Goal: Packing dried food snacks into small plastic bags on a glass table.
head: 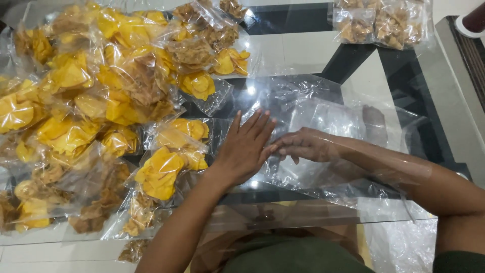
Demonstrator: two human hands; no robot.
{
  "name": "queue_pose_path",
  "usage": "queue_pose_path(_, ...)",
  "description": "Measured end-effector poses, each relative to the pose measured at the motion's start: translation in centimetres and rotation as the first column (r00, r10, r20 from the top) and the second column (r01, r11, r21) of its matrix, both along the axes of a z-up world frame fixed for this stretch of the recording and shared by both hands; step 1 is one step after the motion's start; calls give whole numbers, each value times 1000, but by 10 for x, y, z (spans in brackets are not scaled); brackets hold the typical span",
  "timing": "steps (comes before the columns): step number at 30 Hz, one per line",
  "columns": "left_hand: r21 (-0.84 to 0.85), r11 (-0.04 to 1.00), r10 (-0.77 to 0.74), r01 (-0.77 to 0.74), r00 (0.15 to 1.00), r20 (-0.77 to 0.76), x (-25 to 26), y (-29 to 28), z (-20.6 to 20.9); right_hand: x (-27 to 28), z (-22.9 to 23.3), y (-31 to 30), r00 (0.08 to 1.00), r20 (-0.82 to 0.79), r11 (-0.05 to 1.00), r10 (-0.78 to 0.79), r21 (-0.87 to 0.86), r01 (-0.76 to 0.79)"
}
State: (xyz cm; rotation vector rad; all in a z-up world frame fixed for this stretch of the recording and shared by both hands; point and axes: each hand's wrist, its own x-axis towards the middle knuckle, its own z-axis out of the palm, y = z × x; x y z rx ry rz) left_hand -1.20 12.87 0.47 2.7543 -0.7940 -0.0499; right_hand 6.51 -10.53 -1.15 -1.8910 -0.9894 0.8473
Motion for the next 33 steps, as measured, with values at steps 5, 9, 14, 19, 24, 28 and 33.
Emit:
queue_pose_path(5, -33, 999, 19, -17, 997, 68, -2, -2, -7, -6, 9, 10, 999, 35, 999, -33, -42, 34)
queue_pose_path(9, -70, 997, 33, -25, 993, 116, -1, -8, -15, -8, -1, 8, 968, 246, 992, -43, 122, 13)
queue_pose_path(14, -80, 995, 68, -53, 978, 199, -1, -19, -26, 26, -110, -38, 606, 791, 994, -83, 108, -6)
queue_pose_path(19, -34, 989, 146, -142, 971, 190, 1, -26, -26, 43, -27, -104, 675, 722, 974, -152, -7, 227)
queue_pose_path(24, 75, 959, 250, -275, 937, 244, 19, -44, -41, 45, 47, -121, 742, 590, 421, -319, -613, 668)
queue_pose_path(28, 131, 911, 364, -392, 911, 191, 42, -68, -40, 79, 11, -205, 364, 34, 362, -931, -63, 930)
queue_pose_path(33, -50, 907, 405, -418, 833, 377, 50, -79, -39, 78, 21, -208, 419, -316, 402, -851, 119, 908)
